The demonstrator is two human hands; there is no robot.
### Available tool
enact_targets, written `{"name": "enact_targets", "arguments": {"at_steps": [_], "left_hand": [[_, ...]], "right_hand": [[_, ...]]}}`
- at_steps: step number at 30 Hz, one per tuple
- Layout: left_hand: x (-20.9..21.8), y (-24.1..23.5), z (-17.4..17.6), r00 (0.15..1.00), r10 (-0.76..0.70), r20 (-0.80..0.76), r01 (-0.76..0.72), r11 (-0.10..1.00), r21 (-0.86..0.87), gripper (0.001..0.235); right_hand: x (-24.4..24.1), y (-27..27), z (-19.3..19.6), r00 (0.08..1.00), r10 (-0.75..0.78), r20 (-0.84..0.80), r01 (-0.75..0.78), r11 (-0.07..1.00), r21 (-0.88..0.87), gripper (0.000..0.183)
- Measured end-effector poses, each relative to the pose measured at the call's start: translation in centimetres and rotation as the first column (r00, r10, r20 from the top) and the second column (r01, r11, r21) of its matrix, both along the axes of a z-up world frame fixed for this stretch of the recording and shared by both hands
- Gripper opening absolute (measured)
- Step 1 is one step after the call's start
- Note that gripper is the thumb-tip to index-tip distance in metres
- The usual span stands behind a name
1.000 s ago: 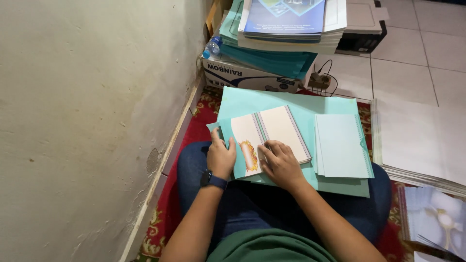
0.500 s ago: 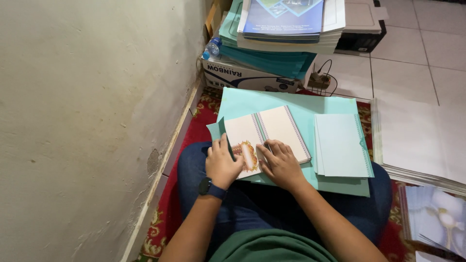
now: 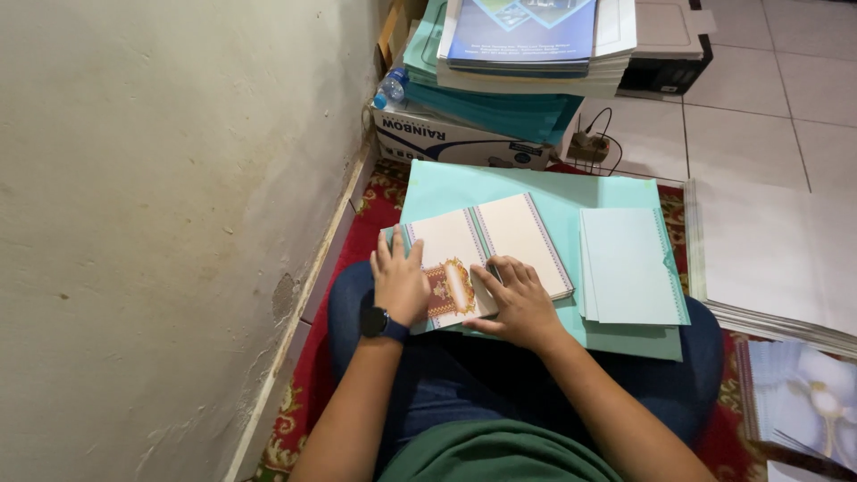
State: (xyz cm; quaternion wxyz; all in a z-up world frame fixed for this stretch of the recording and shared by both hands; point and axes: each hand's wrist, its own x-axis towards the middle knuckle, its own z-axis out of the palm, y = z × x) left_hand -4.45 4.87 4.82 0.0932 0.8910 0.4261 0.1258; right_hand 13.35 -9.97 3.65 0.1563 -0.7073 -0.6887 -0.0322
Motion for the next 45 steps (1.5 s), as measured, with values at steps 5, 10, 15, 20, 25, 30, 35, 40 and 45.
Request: {"name": "enact_targets", "arguments": {"at_steps": [5, 10, 15, 20, 25, 30, 35, 40, 45], "left_hand": [[1.8, 2.9, -3.3, 0.998, -0.019, 0.064, 0.020, 1.000, -0.010, 0.043], [2.5, 3.9, -4.7, 0.993, 0.020, 0.117, -0.022, 1.000, 0.014, 0.049], [2.9, 4.5, -5.8, 0.976, 0.005, 0.216, 0.005, 0.999, -0.044, 0.046], [2.9, 5.0, -5.7, 0.968, -0.006, 0.249, 0.029, 0.996, -0.089, 0.046], [3.2, 5.9, -6.6, 0.963, -0.009, 0.269, 0.051, 0.988, -0.149, 0.045], [3.3, 2.8, -4.5, 0.997, -0.002, 0.072, -0.002, 0.999, 0.047, 0.060], [3.7, -0.9, -1.7, 0.999, 0.022, -0.034, -0.022, 1.000, -0.006, 0.067], [3.6, -1.5, -0.9, 1.000, 0.022, 0.007, -0.022, 0.999, 0.047, 0.062], [3.9, -1.2, -2.0, 0.999, 0.032, -0.005, -0.031, 0.997, 0.076, 0.065]], "right_hand": [[-0.3, -0.2, 0.3, 1.000, -0.005, -0.022, 0.006, 1.000, 0.030, 0.092], [-0.2, -0.1, -0.6, 1.000, -0.012, -0.003, 0.012, 0.994, 0.108, 0.090], [-0.4, -0.1, -0.3, 1.000, -0.025, 0.001, 0.024, 0.992, 0.127, 0.094], [-0.4, 0.0, -0.3, 0.999, -0.025, 0.029, 0.022, 0.994, 0.104, 0.094], [-0.4, 0.1, -0.6, 0.998, -0.031, 0.058, 0.026, 0.996, 0.089, 0.096], [-0.3, 0.1, -0.8, 0.997, -0.033, 0.074, 0.029, 0.998, 0.063, 0.097], [-0.3, 0.2, -0.2, 0.997, -0.034, 0.067, 0.042, 0.992, -0.118, 0.100], [0.0, 1.1, 1.5, 0.999, -0.036, -0.040, 0.021, 0.946, -0.324, 0.080], [0.4, 4.1, 0.6, 0.990, -0.135, 0.027, 0.135, 0.914, -0.383, 0.069]]}}
